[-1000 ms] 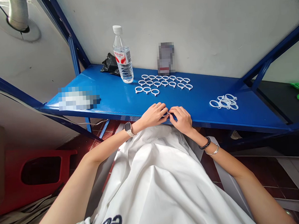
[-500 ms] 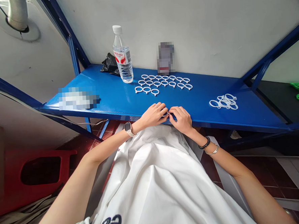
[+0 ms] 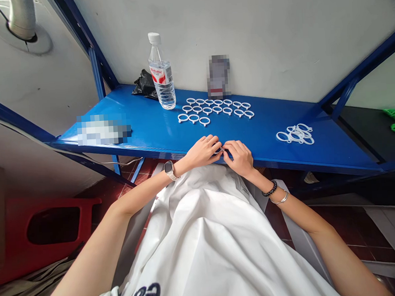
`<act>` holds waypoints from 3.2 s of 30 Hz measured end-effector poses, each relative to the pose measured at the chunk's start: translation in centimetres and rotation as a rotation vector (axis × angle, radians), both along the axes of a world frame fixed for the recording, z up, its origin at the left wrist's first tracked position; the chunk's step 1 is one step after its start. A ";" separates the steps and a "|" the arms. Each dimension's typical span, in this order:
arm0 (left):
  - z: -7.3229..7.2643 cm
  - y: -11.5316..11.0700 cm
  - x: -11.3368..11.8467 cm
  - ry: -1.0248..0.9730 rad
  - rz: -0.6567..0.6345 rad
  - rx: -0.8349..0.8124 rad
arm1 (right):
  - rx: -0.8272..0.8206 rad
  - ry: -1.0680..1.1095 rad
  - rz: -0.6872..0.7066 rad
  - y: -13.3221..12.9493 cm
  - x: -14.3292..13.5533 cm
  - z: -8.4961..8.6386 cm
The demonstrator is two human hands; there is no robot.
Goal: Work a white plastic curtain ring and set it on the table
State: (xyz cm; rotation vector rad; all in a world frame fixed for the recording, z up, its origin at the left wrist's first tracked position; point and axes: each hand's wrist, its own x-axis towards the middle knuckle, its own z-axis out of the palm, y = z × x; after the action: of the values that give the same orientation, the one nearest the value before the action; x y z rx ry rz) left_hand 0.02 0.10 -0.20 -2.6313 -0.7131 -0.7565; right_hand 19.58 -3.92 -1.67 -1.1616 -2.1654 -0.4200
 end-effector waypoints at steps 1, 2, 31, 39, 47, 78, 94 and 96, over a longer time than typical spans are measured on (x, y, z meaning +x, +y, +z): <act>0.0 0.0 0.0 -0.002 -0.004 -0.006 | 0.002 -0.001 0.001 0.0 0.0 0.0; 0.0 0.0 0.0 -0.004 -0.007 -0.011 | 0.006 -0.002 0.002 0.0 0.0 0.0; 0.0 0.0 0.0 0.008 0.001 -0.022 | 0.005 -0.036 0.001 0.1 0.2 -0.3; 0.0 0.0 0.0 0.005 0.002 -0.017 | -0.009 -0.039 -0.009 0.1 0.1 -0.2; 0.1 0.0 0.0 0.020 0.006 0.002 | 0.065 -0.037 0.007 0.1 0.0 -0.1; 0.1 0.0 0.1 0.015 0.011 -0.033 | 0.004 -0.085 -0.006 0.4 0.5 -1.0; 0.2 -0.1 -0.1 0.027 -0.001 -0.037 | -0.050 -0.007 0.003 0.1 0.0 0.2; 0.3 -0.1 -0.1 0.018 0.002 -0.036 | -0.085 0.027 0.014 0.0 0.0 0.6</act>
State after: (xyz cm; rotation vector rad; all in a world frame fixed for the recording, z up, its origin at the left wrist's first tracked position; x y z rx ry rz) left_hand -0.04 -0.02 0.07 -2.6661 -0.7304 -0.7253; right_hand 19.56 -3.93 -1.07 -1.1909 -2.1845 -0.3072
